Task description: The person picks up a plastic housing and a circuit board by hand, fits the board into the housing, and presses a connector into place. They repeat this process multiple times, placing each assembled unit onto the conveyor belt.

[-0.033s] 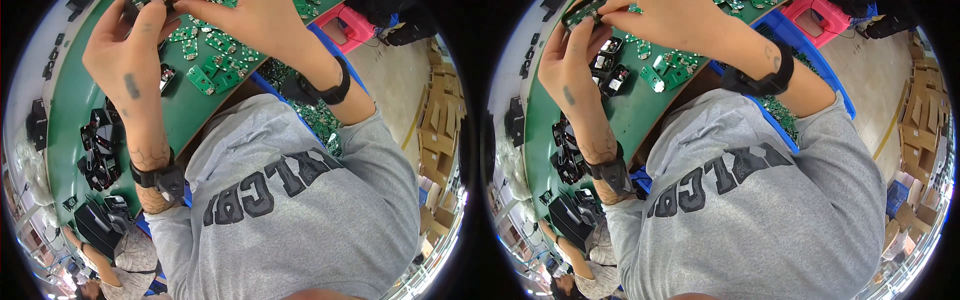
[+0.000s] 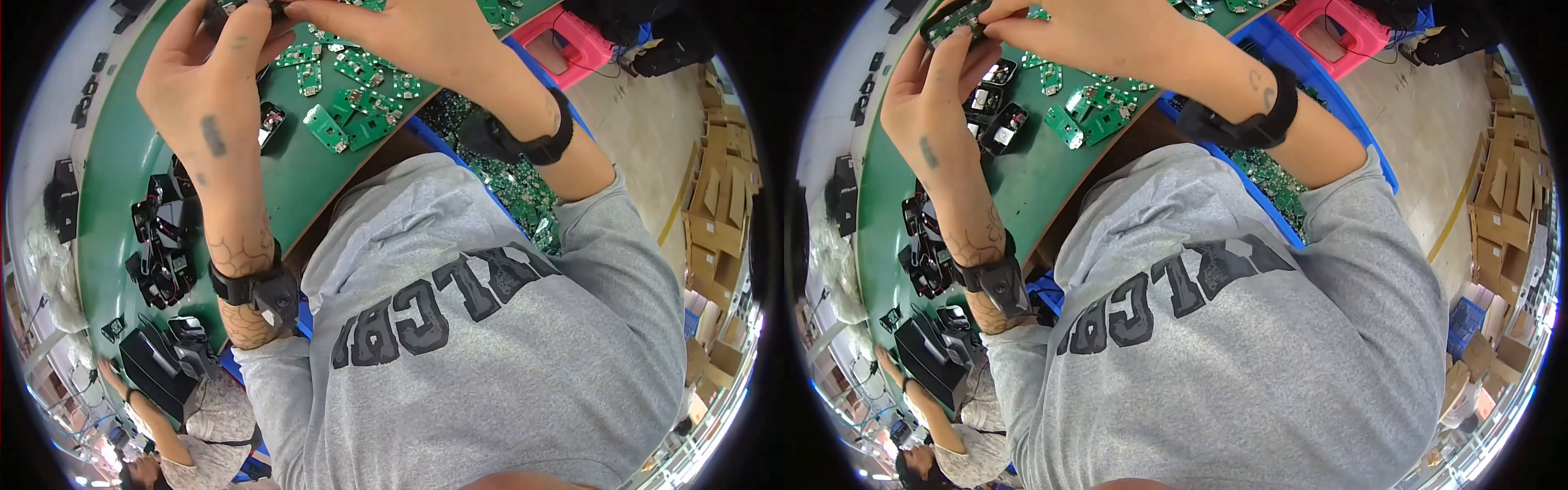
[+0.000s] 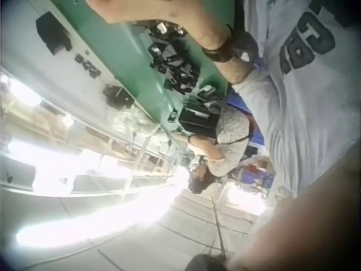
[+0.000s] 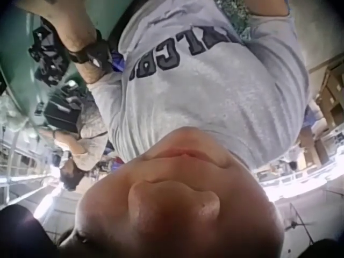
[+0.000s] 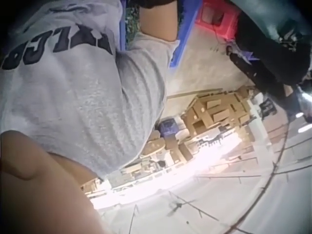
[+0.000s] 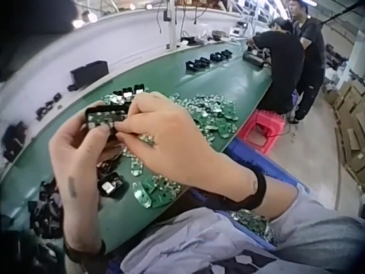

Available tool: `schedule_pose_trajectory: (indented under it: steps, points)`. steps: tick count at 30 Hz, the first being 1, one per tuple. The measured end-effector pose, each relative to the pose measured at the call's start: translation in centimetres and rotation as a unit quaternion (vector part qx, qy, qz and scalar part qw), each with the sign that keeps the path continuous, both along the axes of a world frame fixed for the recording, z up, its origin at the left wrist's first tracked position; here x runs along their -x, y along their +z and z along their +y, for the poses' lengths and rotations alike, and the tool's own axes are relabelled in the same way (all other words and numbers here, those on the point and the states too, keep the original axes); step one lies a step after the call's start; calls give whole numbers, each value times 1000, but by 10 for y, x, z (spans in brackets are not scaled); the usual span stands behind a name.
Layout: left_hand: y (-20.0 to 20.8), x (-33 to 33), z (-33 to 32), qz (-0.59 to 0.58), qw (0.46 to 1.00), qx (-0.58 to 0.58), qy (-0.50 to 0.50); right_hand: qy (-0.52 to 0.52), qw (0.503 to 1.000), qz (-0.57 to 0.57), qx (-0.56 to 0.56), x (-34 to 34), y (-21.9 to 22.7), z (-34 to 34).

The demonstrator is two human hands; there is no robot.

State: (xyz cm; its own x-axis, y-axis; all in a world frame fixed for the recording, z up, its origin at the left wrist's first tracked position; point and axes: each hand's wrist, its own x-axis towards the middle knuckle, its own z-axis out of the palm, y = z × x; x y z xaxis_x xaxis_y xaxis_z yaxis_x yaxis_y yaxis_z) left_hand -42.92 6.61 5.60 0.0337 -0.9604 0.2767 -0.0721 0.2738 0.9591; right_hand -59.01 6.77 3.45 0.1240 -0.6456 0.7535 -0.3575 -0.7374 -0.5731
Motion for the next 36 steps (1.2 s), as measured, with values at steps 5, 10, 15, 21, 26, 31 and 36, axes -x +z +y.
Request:
schedule_pose_trajectory:
  steps: [5,10,15,21,26,31,36]
  points:
    - [-20,-23,-27,33,999,-1,-39,66,996,-27,-45,-8,-5,-27]
    - [-38,-27,-45,170,976,-78,-107,14,998,45,-29,-3,-2,-30]
    - [-22,-32,-45,217,931,-188,-224,58,992,76,-83,7,13,-27]
    - [-26,-32,-60,199,852,-433,-215,83,963,257,-8,29,1,-33]
    - [11,-110,-89,109,963,-224,-100,128,944,291,-87,25,-11,19]
    - [14,-139,-105,88,961,-242,-98,150,895,394,-142,8,-79,38]
    - [15,-148,-126,-32,970,-239,-41,-18,898,411,-159,13,-77,-1]
